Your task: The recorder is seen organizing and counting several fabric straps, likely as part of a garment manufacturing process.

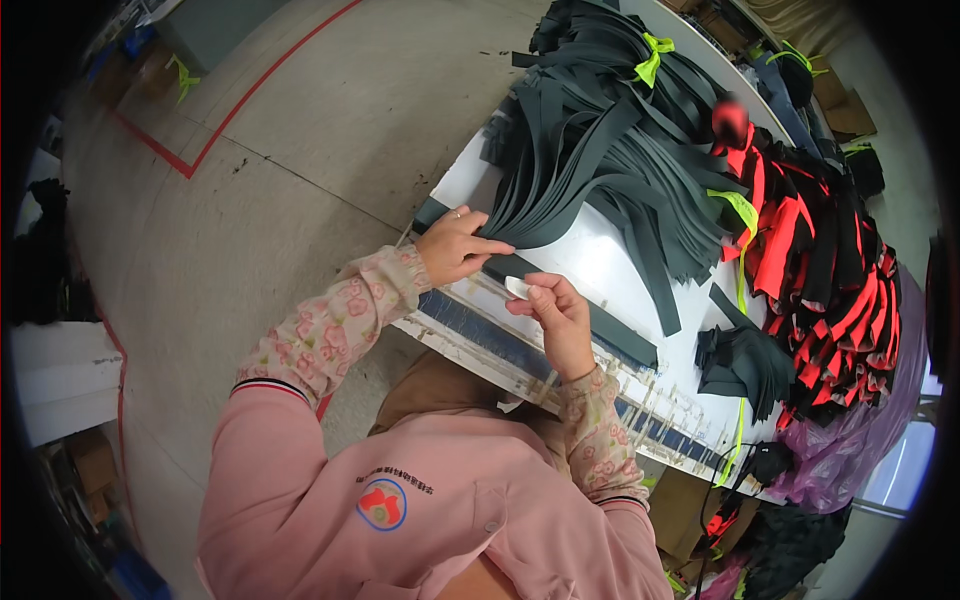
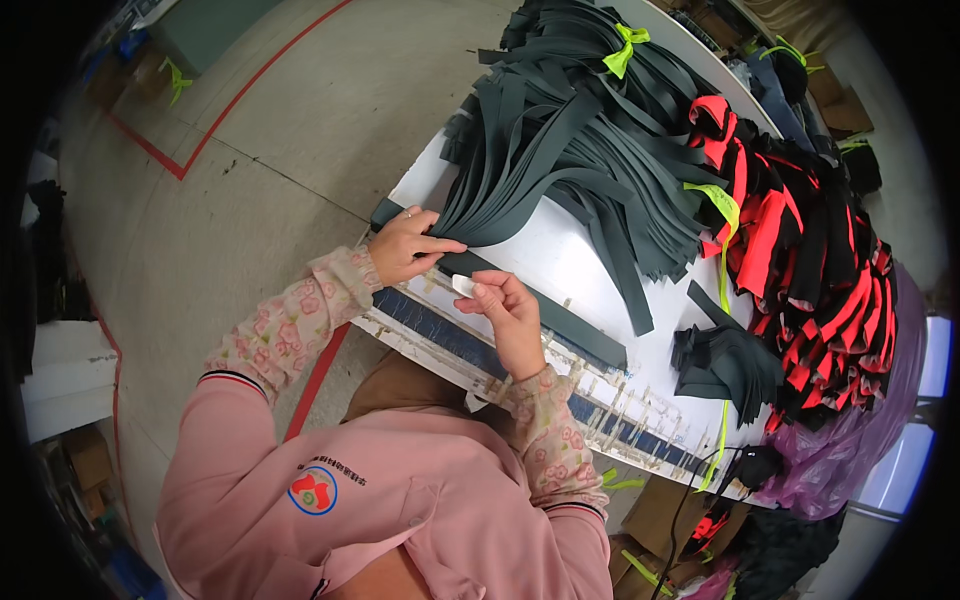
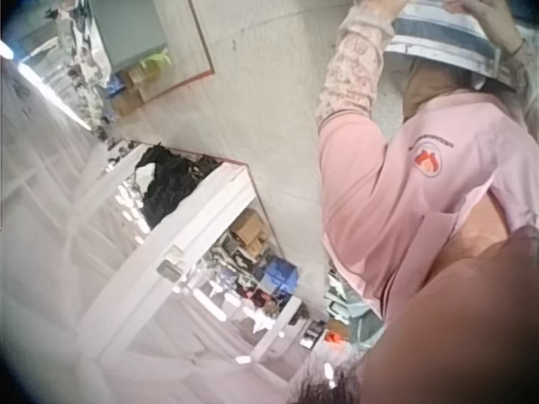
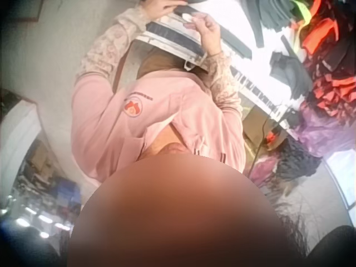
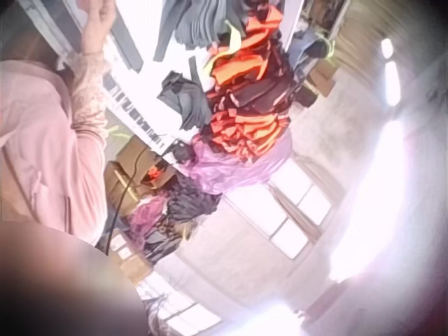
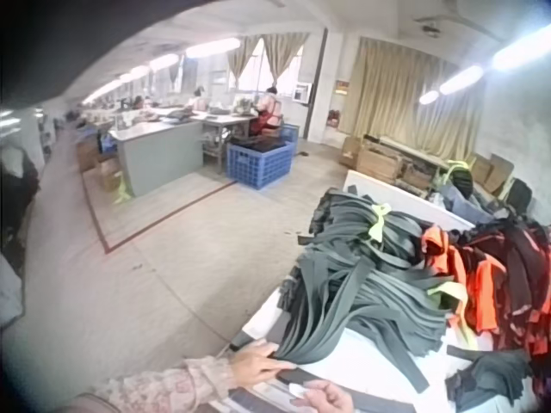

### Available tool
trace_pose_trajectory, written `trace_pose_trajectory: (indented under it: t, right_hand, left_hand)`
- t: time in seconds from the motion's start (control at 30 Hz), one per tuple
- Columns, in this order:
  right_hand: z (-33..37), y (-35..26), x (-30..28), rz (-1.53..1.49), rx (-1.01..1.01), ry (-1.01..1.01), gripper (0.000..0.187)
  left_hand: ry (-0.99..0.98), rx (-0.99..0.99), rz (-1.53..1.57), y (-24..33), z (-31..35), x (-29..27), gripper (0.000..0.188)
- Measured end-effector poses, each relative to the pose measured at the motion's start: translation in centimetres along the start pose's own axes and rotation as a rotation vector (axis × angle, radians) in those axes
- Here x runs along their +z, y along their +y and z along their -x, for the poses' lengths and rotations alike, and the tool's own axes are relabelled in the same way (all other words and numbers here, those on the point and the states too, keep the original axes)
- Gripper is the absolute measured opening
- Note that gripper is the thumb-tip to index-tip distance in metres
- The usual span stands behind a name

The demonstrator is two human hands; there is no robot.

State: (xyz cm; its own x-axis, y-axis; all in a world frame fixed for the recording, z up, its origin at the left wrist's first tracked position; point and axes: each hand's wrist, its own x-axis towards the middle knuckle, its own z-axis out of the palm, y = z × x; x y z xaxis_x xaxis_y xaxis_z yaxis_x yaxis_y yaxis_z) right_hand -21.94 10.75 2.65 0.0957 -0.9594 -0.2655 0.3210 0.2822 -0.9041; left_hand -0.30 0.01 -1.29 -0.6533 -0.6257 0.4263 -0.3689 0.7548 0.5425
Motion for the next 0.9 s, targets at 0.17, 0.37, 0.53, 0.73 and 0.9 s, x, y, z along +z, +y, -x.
trace_pose_trajectory:
  t: [0.17,0.37,0.53,0.73,0.9]
  right_hand:
    - [-0.6,0.5,0.3,0.089,-0.051,-0.006,0.022]
    - [-2.6,0.9,1.9,0.62,-0.223,0.165,0.021]
    - [-3.6,2.0,2.7,0.83,-0.304,0.171,0.02]
    - [-4.0,2.9,2.9,0.818,-0.314,0.187,0.017]
    - [-3.9,2.6,3.3,0.8,-0.296,0.199,0.017]
  left_hand:
    - [-0.043,-0.024,0.012,-0.2,0.0,0.1,0.045]
    - [0.001,0.033,-0.058,-0.5,0.3,0.6,0.048]
    - [0.023,0.031,-0.077,-0.8,0.4,0.9,0.047]
    - [0.037,0.033,-0.095,-0.9,0.5,1.1,0.047]
    - [-0.006,0.002,-0.085,-0.6,0.4,0.7,0.047]
